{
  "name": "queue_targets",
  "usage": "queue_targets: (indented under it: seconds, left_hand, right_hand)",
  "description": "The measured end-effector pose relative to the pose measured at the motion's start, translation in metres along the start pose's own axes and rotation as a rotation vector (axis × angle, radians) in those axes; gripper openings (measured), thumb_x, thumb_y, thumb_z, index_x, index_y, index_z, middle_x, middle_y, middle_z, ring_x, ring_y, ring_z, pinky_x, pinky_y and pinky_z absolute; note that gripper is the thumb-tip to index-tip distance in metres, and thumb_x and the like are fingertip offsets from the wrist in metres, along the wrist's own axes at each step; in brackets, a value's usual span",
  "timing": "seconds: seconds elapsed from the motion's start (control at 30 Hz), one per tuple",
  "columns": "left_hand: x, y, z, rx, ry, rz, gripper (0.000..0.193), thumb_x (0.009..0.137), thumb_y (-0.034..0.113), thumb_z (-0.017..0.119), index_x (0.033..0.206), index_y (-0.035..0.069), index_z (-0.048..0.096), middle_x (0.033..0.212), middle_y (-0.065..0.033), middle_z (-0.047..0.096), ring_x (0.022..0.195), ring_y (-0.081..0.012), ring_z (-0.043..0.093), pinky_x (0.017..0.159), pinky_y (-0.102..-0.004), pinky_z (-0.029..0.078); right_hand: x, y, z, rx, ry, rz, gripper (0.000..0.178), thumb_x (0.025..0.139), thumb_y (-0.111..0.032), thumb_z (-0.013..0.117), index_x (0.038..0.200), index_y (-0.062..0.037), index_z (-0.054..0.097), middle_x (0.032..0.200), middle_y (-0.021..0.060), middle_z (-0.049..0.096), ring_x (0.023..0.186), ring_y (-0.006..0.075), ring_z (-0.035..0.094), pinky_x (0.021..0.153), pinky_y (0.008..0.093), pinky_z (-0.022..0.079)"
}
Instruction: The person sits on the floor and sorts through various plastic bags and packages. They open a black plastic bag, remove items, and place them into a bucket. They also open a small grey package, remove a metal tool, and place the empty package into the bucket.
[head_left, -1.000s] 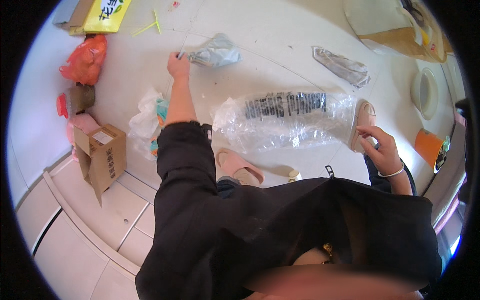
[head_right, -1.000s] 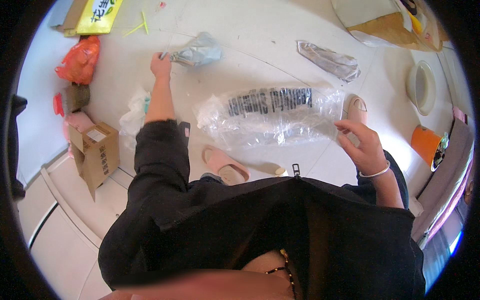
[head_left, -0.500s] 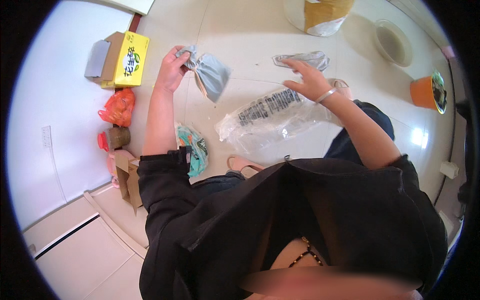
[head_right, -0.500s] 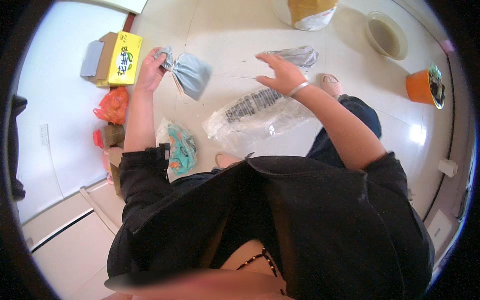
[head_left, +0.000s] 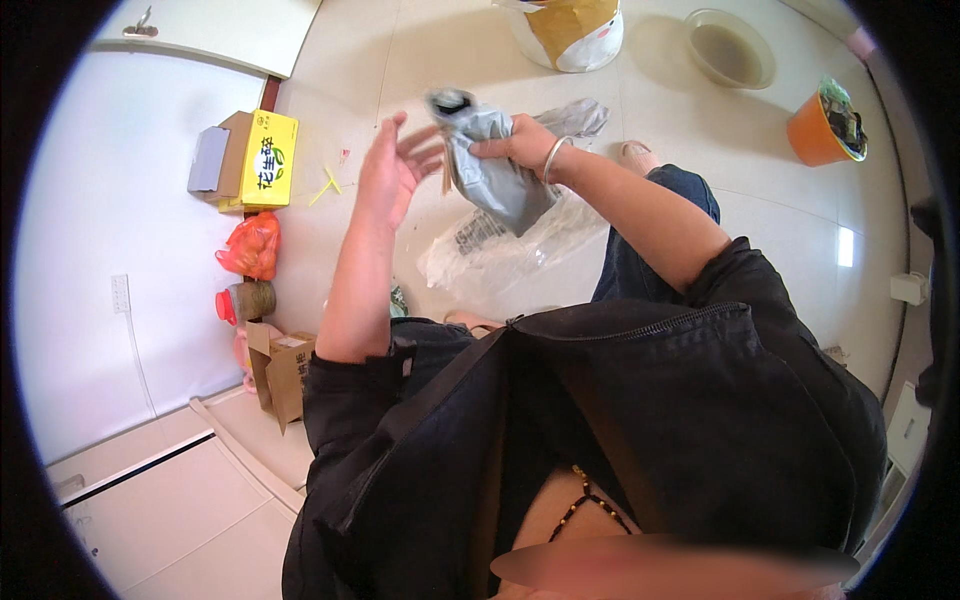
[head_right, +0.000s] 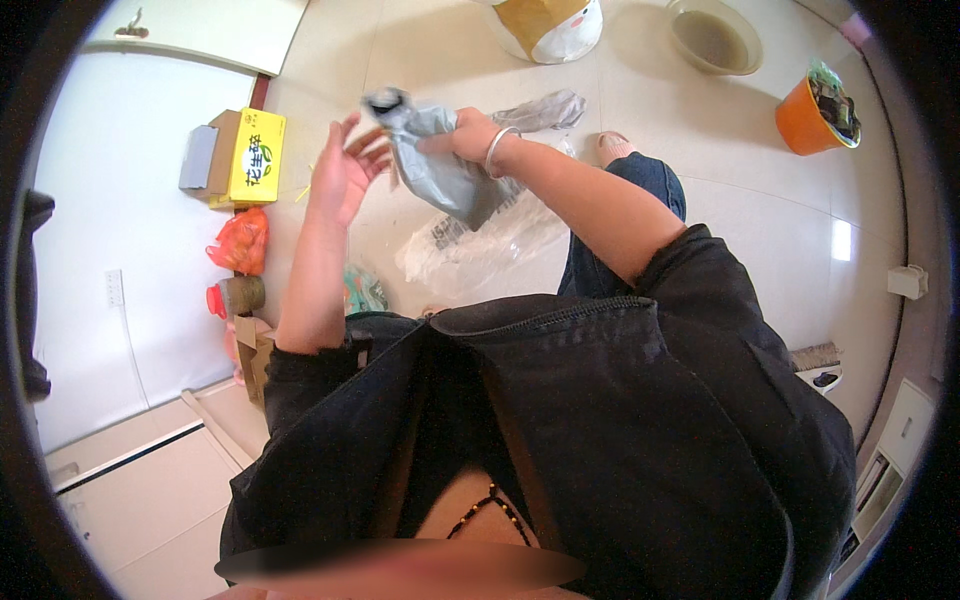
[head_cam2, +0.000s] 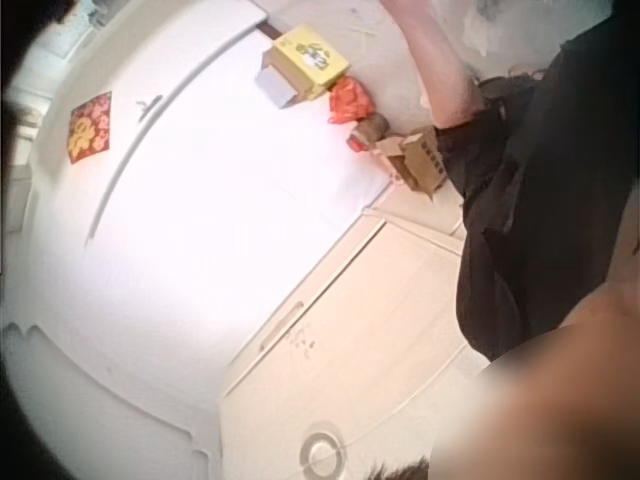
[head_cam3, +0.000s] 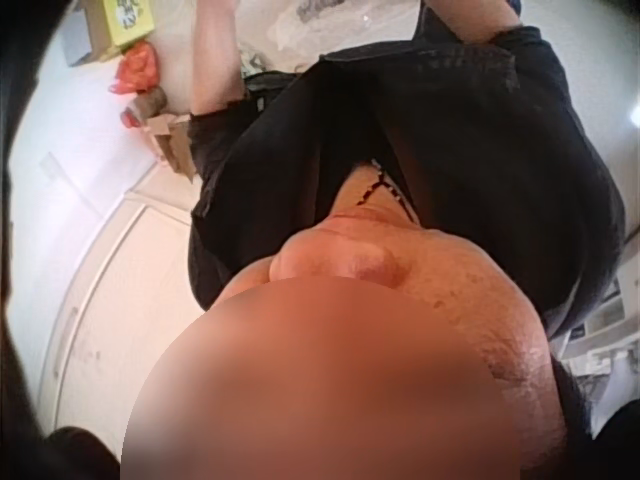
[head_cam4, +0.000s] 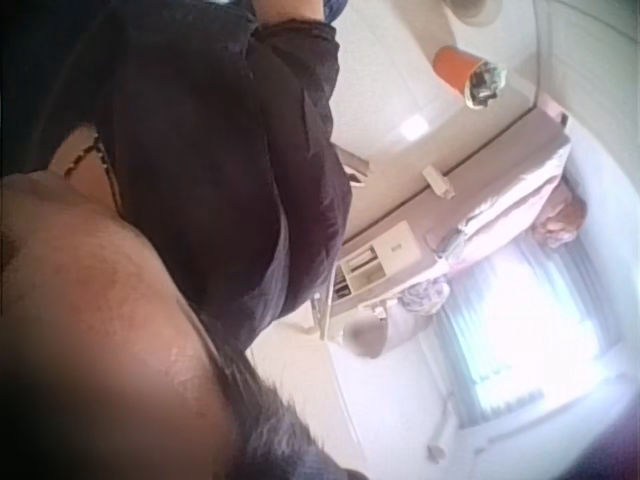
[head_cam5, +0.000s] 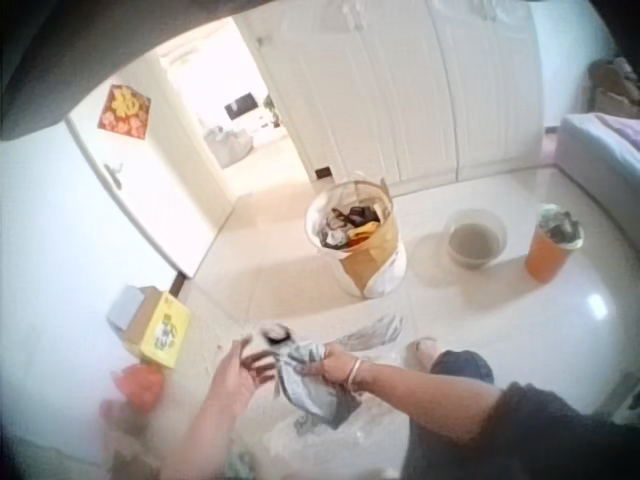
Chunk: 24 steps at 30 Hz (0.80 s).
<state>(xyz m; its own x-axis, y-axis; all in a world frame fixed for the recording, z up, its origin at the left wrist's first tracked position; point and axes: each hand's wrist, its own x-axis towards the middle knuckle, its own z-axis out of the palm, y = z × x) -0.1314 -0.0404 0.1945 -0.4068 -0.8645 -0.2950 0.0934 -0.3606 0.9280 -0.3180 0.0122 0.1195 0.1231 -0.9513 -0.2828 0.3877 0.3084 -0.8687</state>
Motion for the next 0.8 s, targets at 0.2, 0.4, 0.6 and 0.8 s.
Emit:
queue_targets:
  seconds: [0.2, 0.4, 0.6, 0.8]
  left_hand:
    - [-0.016, -0.033, 0.017, 0.575, 0.005, 0.200, 0.035, 0.085, 0.020, 0.064, 0.111, -0.004, 0.059, 0.094, -0.0104, 0.066, 0.078, -0.0132, 0.060, 0.066, -0.0252, 0.047]
    - [-0.005, -0.049, 0.009, 0.607, 0.139, 0.270, 0.023, 0.083, 0.015, 0.064, 0.096, -0.004, 0.065, 0.076, -0.0068, 0.066, 0.063, -0.0093, 0.057, 0.055, -0.0242, 0.045]
    - [0.008, -0.060, -0.001, 0.730, 0.199, 0.365, 0.016, 0.087, 0.012, 0.059, 0.091, -0.003, 0.060, 0.074, -0.0045, 0.061, 0.058, -0.0074, 0.053, 0.052, -0.0224, 0.044]
    - [0.007, -0.064, 0.001, 0.711, 0.114, 0.449, 0.014, 0.085, 0.011, 0.059, 0.089, -0.002, 0.060, 0.076, -0.0109, 0.066, 0.067, -0.0155, 0.063, 0.065, -0.0282, 0.049]
  right_hand:
    - [0.004, 0.002, -0.008, -0.046, 0.104, -0.011, 0.031, 0.076, -0.019, 0.073, 0.099, 0.0011, 0.066, 0.089, 0.0113, 0.067, 0.074, 0.0194, 0.065, 0.067, 0.0326, 0.052]
    - [0.020, 0.025, -0.010, -0.042, 0.076, 0.168, 0.049, 0.076, -0.033, 0.073, 0.108, 0.0018, 0.060, 0.098, 0.0145, 0.064, 0.081, 0.0213, 0.064, 0.070, 0.0346, 0.052]
    - [0.026, 0.035, -0.003, -0.253, 0.104, -0.230, 0.055, 0.077, -0.036, 0.073, 0.117, -0.0040, 0.054, 0.109, 0.0121, 0.058, 0.095, 0.0204, 0.058, 0.081, 0.0332, 0.048]
    - [0.028, 0.014, 0.004, -0.741, 0.181, -0.624, 0.040, 0.079, -0.035, 0.070, 0.105, -0.0052, 0.062, 0.099, 0.0130, 0.056, 0.096, 0.0244, 0.053, 0.086, 0.0325, 0.043]
